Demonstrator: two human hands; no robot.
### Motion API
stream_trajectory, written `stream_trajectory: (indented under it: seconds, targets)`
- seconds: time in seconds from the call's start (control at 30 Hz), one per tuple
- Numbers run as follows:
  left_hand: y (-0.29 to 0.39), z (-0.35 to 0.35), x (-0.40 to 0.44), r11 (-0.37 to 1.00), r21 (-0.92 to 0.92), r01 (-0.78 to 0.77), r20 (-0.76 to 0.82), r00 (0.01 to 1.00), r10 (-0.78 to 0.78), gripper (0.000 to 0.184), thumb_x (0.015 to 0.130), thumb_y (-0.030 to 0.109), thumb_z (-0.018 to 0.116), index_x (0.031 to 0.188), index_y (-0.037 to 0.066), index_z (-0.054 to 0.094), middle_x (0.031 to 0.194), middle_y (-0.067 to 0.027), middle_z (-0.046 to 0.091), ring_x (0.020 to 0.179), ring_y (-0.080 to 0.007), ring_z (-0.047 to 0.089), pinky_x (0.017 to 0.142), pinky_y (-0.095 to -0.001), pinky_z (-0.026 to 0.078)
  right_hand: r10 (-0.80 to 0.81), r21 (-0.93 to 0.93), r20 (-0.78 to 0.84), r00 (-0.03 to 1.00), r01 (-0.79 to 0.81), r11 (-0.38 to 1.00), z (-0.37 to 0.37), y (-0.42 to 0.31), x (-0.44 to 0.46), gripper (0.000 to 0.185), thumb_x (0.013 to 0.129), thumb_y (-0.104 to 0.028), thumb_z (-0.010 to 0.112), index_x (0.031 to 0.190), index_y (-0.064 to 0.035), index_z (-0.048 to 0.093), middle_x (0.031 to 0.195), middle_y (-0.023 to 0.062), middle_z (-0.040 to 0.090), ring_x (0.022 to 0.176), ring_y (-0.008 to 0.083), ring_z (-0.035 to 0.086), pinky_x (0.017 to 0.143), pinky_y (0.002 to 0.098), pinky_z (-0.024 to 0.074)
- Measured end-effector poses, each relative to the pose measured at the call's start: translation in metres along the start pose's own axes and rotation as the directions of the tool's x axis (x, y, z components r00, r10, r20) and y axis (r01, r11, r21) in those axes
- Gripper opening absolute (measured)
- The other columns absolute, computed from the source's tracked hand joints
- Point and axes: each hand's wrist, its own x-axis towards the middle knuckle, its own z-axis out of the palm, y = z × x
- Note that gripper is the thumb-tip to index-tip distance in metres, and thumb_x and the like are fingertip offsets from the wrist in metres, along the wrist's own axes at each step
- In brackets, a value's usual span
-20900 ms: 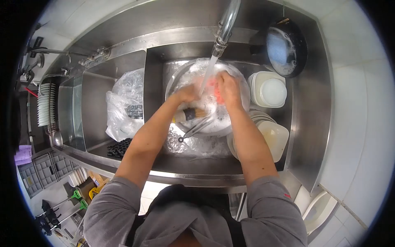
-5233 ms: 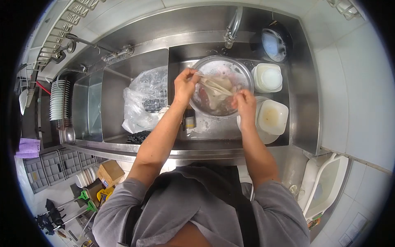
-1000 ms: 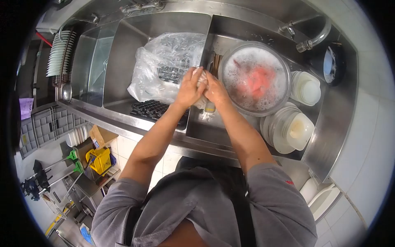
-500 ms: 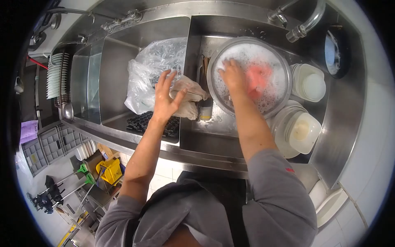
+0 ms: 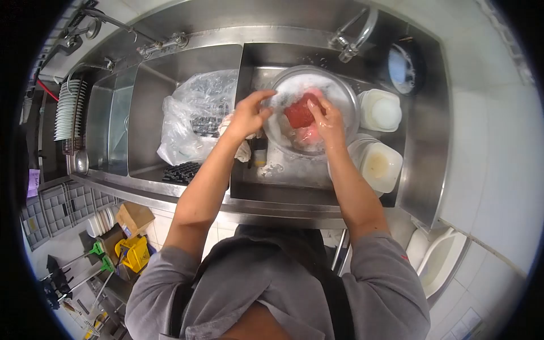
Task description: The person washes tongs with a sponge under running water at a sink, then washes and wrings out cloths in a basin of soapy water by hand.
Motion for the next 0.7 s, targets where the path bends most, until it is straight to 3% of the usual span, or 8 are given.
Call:
stream_trajectory:
  seconds: [0.07,0.1,0.17,0.23,0.3,0.57,0.67,0.7]
  targets:
    - [0.018,0.014,0.016,0.968,-0.211,0.134,0.328,0.943,-0.059,0.055,0.077,0.003,0.062,0.130,0.007,0.051,0.126,-0.0117,0.056,0.118,-0.0206,0.052,0.097,-0.0341,0.043,-0.063,0.096,0.046,0.997,0.058,0.994,-0.018,-0.066,0.003,0.023,0.091,-0.018,0.061,0.103,0.0008,0.064,0.090,0.0039,0.066,0.083,0.0076,0.058,0.074,0.0232,0.0467]
    - [0.022,0.022,0.019,0.970,-0.216,0.115,0.327,0.944,-0.039,0.055,0.077,0.003,0.062,0.130,0.007,0.051,0.126,-0.0117,0.056,0.118,-0.0206,0.052,0.097,-0.0341,0.043,-0.078,0.089,0.034,0.996,0.075,0.993,-0.024,-0.088,0.005,0.023,0.091,-0.018,0.061,0.103,0.0008,0.064,0.090,0.0039,0.066,0.083,0.0076,0.058,0.074,0.0232,0.0467]
    - [0.027,0.040,0.026,0.744,-0.556,0.370,0.559,0.829,0.005,0.062,0.080,0.007,0.062,0.138,0.004,0.041,0.130,-0.0108,0.053,0.121,-0.0187,0.049,0.101,-0.0355,0.040,-0.117,0.296,-0.046,0.992,0.125,0.947,-0.035,-0.116,0.009,0.022,0.092,-0.019,0.061,0.101,0.0006,0.064,0.090,0.0038,0.066,0.082,0.0089,0.058,0.074,0.0237,0.0465]
    - [0.048,0.053,0.027,0.604,-0.642,0.472,0.572,0.820,-0.033,0.054,0.085,0.008,0.060,0.135,0.002,0.042,0.129,-0.0104,0.054,0.119,-0.0176,0.051,0.102,-0.0358,0.039,-0.081,0.372,-0.079,0.994,0.104,0.922,-0.048,-0.121,0.013,0.022,0.092,-0.020,0.061,0.102,-0.0001,0.063,0.090,0.0035,0.065,0.081,0.0093,0.058,0.074,0.0235,0.0460]
    - [0.060,0.064,0.026,0.280,-0.839,0.466,0.496,0.868,0.042,0.039,0.088,0.007,0.058,0.126,0.004,0.049,0.118,-0.0080,0.059,0.110,-0.0176,0.056,0.096,-0.0345,0.043,-0.005,0.516,-0.142,0.990,0.078,0.853,-0.055,-0.109,0.013,0.022,0.091,-0.020,0.062,0.101,-0.0004,0.063,0.089,0.0027,0.064,0.080,0.0093,0.058,0.075,0.0235,0.0456]
    - [0.061,0.048,0.041,0.501,-0.829,0.248,0.284,0.959,-0.005,0.023,0.076,-0.011,0.059,0.090,0.007,0.055,0.092,-0.0030,0.063,0.087,-0.0118,0.059,0.079,-0.0263,0.046,0.244,0.332,-0.147,0.959,-0.184,0.925,-0.085,-0.056,-0.029,0.020,0.082,-0.014,0.070,0.097,-0.0019,0.064,0.075,0.0018,0.063,0.065,0.0096,0.058,0.057,0.0206,0.0428]
    - [0.054,0.038,0.051,0.714,-0.677,0.179,0.288,0.957,0.034,0.021,0.072,-0.013,0.060,0.077,0.007,0.055,0.092,-0.0018,0.062,0.083,-0.0119,0.057,0.075,-0.0246,0.045,0.204,0.352,-0.151,0.967,-0.140,0.925,-0.084,-0.039,-0.031,0.015,0.082,-0.005,0.067,0.096,-0.0009,0.063,0.086,0.0035,0.065,0.076,0.0108,0.060,0.074,0.0244,0.0455]
    - [0.055,0.036,0.053,0.716,-0.674,0.182,0.296,0.954,0.036,0.021,0.072,-0.013,0.060,0.077,0.007,0.055,0.092,-0.0018,0.062,0.083,-0.0119,0.057,0.075,-0.0246,0.045,0.014,0.237,-0.234,0.972,0.043,0.971,-0.082,-0.037,-0.029,0.015,0.082,-0.004,0.067,0.095,-0.0007,0.061,0.088,0.0040,0.064,0.076,0.0104,0.059,0.074,0.0244,0.0452]
